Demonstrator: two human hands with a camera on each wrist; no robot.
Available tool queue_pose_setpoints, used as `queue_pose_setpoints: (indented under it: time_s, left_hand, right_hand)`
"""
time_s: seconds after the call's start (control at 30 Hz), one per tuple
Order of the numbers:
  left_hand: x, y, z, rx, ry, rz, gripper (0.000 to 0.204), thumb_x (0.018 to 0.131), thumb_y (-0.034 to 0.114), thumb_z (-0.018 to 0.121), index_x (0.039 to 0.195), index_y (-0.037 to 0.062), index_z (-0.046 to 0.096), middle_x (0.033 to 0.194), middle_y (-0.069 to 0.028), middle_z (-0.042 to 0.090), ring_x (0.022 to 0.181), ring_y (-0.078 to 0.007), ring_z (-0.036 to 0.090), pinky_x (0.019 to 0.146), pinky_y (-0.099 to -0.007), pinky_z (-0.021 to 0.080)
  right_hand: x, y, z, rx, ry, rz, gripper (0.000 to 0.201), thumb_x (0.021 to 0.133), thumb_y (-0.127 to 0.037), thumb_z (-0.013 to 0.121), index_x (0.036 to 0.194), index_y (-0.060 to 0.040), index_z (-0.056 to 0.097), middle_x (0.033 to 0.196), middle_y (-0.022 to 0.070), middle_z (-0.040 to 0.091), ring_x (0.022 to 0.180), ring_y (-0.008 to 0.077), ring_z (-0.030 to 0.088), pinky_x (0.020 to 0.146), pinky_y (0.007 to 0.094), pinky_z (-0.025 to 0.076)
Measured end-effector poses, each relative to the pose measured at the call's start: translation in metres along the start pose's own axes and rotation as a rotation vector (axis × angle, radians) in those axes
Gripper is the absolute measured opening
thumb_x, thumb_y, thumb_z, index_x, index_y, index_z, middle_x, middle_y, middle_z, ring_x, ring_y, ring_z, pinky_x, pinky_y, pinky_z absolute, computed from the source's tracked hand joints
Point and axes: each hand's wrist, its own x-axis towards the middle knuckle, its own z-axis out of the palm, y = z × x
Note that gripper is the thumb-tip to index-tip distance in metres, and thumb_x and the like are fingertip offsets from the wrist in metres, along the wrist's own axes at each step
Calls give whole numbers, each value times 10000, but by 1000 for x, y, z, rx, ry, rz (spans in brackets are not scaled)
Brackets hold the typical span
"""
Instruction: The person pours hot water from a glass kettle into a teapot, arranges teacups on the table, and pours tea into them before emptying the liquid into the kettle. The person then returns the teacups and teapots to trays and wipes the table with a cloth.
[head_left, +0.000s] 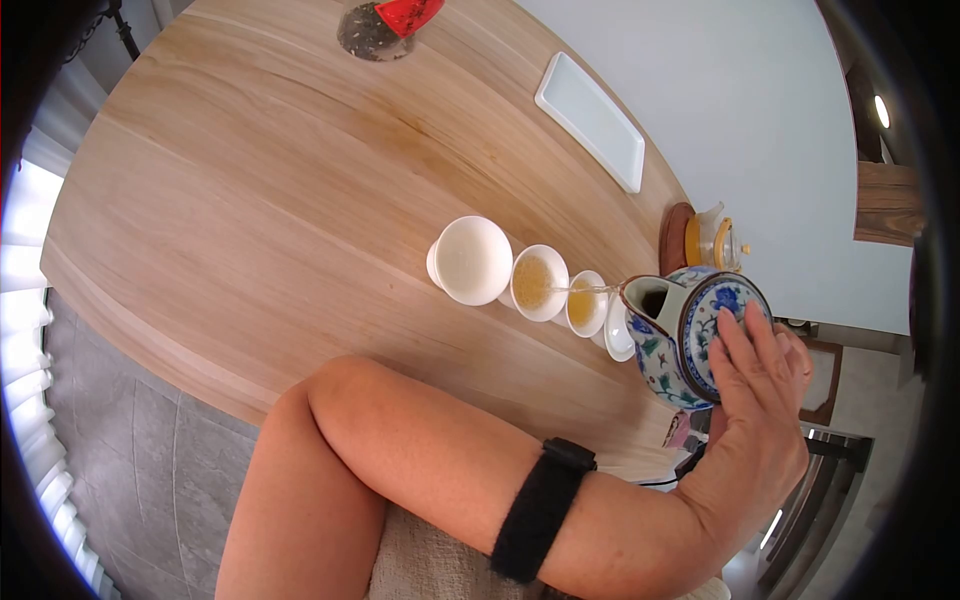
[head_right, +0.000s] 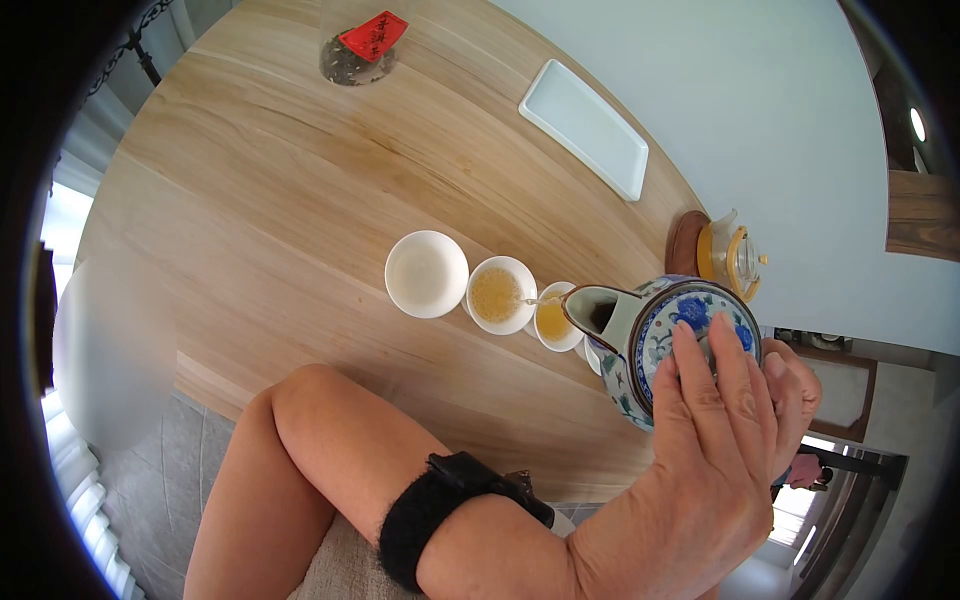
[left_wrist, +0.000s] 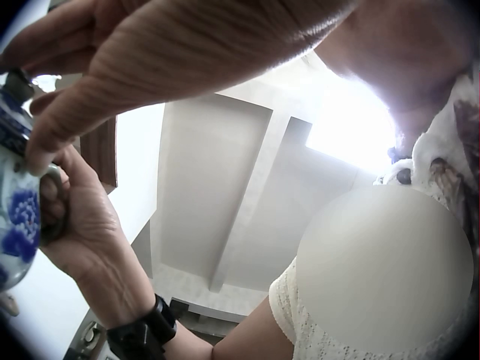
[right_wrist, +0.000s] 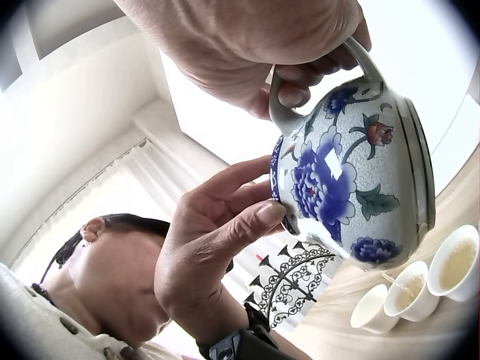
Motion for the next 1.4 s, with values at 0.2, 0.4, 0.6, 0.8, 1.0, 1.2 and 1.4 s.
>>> queue_pose_setpoints:
  time_s: [0.2,0.4,0.6,0.8,1.0,1.2,1.4]
  left_hand:
    - [-1,1,4,17,8,-4,361,855,152,534,1172,48,396,1145,-239,542,1040,-376,560,894,-423,499]
    - [-3,3,7,55,3,13,418,844,142,543,1226,50,400,1180,-248,529,1052,-387,554,905,-435,488]
    - [-1,-3,11,119,6,193,417,814,113,538,1189,-67,505,1159,-321,538,1030,-434,574,857,-443,504]
    - [1,-4,23,149,51,233,434,793,143,555,1154,-97,536,1149,-339,541,1012,-441,583,838,-451,513]
    - [2,-3,30,179,118,248,460,770,195,582,1110,-112,555,1140,-347,545,992,-440,591,821,-462,522]
    - [2,-2,33,210,186,263,494,746,247,609,1066,-128,575,1130,-356,548,972,-439,600,804,-473,531]
    - [0,-4,36,244,261,283,536,723,299,635,1023,-143,594,1121,-365,552,952,-438,609,787,-484,540]
  right_hand:
    - [0,0,-1,-41,2,-36,206,837,-166,641,966,-8,670,1066,62,571,1094,153,469,1000,273,348]
    - [1,1,-3,-92,-46,-38,225,835,-172,646,988,-7,661,1070,60,565,1089,149,471,994,268,354]
    - [3,0,-3,-14,21,-3,203,830,-170,650,949,-8,677,1078,57,560,1084,145,473,989,265,355]
    - [4,-4,-7,-139,-55,-93,196,833,-179,646,948,-26,691,1068,53,579,1082,151,471,994,266,351]
    - [4,-6,-4,4,-33,7,188,837,-178,636,954,-45,699,1064,52,585,1083,160,471,997,269,350]
    - [3,-11,1,32,15,12,210,831,-167,635,974,-24,692,1063,75,596,1078,166,483,959,275,394]
    - [2,-113,8,-11,160,322,286,795,42,495,1018,50,673,1185,114,612,999,137,597,828,223,489]
